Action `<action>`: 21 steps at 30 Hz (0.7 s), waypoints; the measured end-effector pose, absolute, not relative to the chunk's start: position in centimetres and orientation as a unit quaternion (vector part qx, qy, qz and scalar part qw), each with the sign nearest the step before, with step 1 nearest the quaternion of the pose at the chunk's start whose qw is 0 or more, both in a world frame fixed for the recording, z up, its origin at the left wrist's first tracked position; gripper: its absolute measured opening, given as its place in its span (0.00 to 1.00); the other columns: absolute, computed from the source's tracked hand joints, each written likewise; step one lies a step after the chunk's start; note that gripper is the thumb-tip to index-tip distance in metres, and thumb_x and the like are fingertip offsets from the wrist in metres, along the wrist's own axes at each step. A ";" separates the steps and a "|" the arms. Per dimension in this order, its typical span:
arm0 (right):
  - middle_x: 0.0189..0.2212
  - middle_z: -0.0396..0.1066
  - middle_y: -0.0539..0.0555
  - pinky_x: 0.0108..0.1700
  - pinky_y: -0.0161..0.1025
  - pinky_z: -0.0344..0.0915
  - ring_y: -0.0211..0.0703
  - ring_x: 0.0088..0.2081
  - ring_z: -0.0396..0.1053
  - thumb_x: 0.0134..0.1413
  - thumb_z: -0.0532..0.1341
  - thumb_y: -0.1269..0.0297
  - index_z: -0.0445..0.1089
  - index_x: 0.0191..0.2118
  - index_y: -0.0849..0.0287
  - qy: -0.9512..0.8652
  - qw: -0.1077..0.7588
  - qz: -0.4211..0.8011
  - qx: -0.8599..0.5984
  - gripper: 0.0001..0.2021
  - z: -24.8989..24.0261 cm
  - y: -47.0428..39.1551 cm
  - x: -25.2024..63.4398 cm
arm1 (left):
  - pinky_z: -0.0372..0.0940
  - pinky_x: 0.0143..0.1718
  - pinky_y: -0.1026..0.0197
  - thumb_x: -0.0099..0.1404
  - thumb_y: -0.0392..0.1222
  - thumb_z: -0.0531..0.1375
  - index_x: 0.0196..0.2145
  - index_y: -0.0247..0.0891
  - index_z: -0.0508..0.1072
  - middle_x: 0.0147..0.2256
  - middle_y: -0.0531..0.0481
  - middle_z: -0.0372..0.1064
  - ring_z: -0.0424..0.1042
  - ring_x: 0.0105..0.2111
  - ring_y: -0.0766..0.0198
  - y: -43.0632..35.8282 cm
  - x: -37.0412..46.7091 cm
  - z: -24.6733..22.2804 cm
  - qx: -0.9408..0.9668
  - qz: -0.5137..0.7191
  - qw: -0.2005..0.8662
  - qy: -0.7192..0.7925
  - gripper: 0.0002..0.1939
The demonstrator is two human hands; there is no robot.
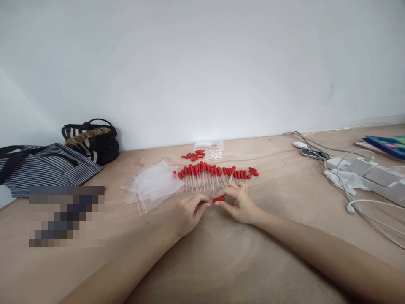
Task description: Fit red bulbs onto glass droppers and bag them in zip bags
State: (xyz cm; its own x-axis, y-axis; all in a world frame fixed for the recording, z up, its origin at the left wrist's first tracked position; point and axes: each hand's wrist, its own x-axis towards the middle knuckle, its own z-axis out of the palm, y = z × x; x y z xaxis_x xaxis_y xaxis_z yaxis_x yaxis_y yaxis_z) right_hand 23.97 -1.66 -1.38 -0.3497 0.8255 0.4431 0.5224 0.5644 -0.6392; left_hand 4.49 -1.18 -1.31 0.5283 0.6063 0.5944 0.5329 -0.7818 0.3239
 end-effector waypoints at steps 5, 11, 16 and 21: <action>0.35 0.72 0.53 0.41 0.43 0.60 0.43 0.37 0.67 0.50 0.58 0.57 0.69 0.40 0.56 -0.721 0.456 0.274 -0.443 0.13 -0.6 1.9 26.5 | 0.60 0.42 0.56 0.61 0.45 0.51 0.35 0.34 0.68 0.35 0.43 0.67 0.66 0.39 0.56 2.1 0.1 1.2 0.790 0.282 -0.089 0.537 0.12; 0.23 0.69 0.49 0.27 0.36 0.61 0.37 0.24 0.66 0.45 0.60 0.58 0.64 0.37 0.59 -0.654 0.389 0.311 -0.569 0.14 0.0 7.4 28.6 | 0.57 0.41 0.50 0.56 0.51 0.52 0.36 0.35 0.71 0.39 0.36 0.66 0.63 0.43 0.44 5.5 -5.4 1.3 0.629 0.054 -0.166 0.758 0.19; 0.24 0.71 0.50 0.33 0.39 0.61 0.40 0.28 0.68 0.41 0.61 0.61 0.66 0.31 0.58 -0.683 0.303 0.254 -0.614 0.09 0.4 9.9 27.5 | 0.56 0.41 0.50 0.57 0.52 0.49 0.36 0.31 0.73 0.40 0.32 0.66 0.63 0.44 0.43 5.8 -5.4 0.9 0.617 0.009 -0.161 0.771 0.23; 0.25 0.71 0.50 0.46 0.51 0.51 0.46 0.34 0.67 0.37 0.63 0.57 0.67 0.28 0.57 -0.691 0.292 0.187 -0.634 0.11 0.3 10.4 26.1 | 0.57 0.40 0.50 0.58 0.47 0.47 0.34 0.29 0.75 0.39 0.31 0.68 0.63 0.43 0.42 5.6 -4.7 1.1 0.619 -0.005 -0.163 0.768 0.22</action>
